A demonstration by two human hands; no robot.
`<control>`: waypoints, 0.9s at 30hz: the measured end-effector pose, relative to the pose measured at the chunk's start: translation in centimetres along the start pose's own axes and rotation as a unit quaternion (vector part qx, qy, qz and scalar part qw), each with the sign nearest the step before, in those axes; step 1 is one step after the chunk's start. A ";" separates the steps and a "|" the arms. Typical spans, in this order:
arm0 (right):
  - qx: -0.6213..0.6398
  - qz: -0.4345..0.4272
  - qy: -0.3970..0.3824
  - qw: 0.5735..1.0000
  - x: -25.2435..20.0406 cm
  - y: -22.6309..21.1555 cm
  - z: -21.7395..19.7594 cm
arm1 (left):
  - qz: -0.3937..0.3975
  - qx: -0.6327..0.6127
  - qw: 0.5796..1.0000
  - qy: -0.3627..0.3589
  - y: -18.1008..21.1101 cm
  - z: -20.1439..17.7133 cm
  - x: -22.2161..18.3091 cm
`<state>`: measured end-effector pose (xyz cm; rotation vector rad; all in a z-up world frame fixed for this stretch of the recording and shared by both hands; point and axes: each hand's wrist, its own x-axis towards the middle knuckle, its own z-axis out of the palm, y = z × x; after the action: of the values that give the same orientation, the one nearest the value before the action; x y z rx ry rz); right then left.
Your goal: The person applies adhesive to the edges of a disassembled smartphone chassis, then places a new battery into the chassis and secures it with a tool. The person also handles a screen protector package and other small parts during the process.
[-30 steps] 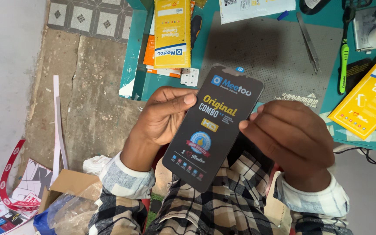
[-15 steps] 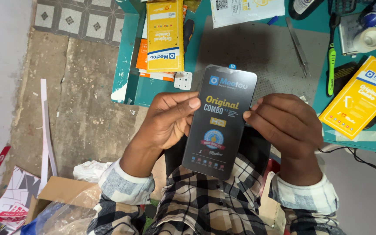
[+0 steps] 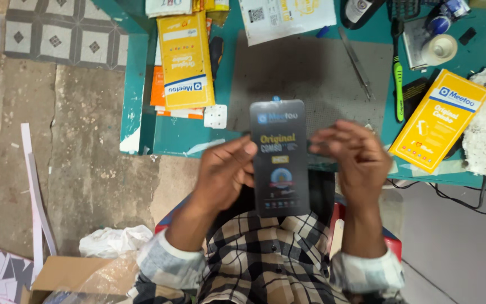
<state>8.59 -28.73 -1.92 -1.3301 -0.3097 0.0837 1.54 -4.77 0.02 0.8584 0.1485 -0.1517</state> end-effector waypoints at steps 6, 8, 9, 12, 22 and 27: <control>0.386 0.246 -0.050 0.888 -4.9 3.1 -2.2 | -0.035 0.120 0.992 -0.034 -4.8 2.2 1.5; 0.365 0.254 -0.005 0.896 -6.1 2.9 -2.6 | -0.064 0.132 0.989 -0.035 -5.5 2.4 2.3; 0.371 0.248 0.007 0.895 -6.5 2.6 -2.6 | -0.062 0.139 0.987 -0.047 -5.5 2.3 2.6; 0.342 0.254 0.027 0.904 -6.4 1.9 -2.6 | -0.077 0.182 0.978 -0.070 -4.6 2.6 3.7; 0.311 0.229 0.058 0.920 -5.4 1.4 -5.1 | 0.251 0.674 0.695 0.019 1.9 1.0 13.8; 0.356 0.193 0.048 0.913 -5.3 0.7 -6.3 | 0.313 0.823 0.460 0.117 4.5 -2.7 24.7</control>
<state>5.26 -35.74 -4.86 -0.6456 0.0799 0.4238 26.42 -1.66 -3.08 2.8736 -0.1536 0.7100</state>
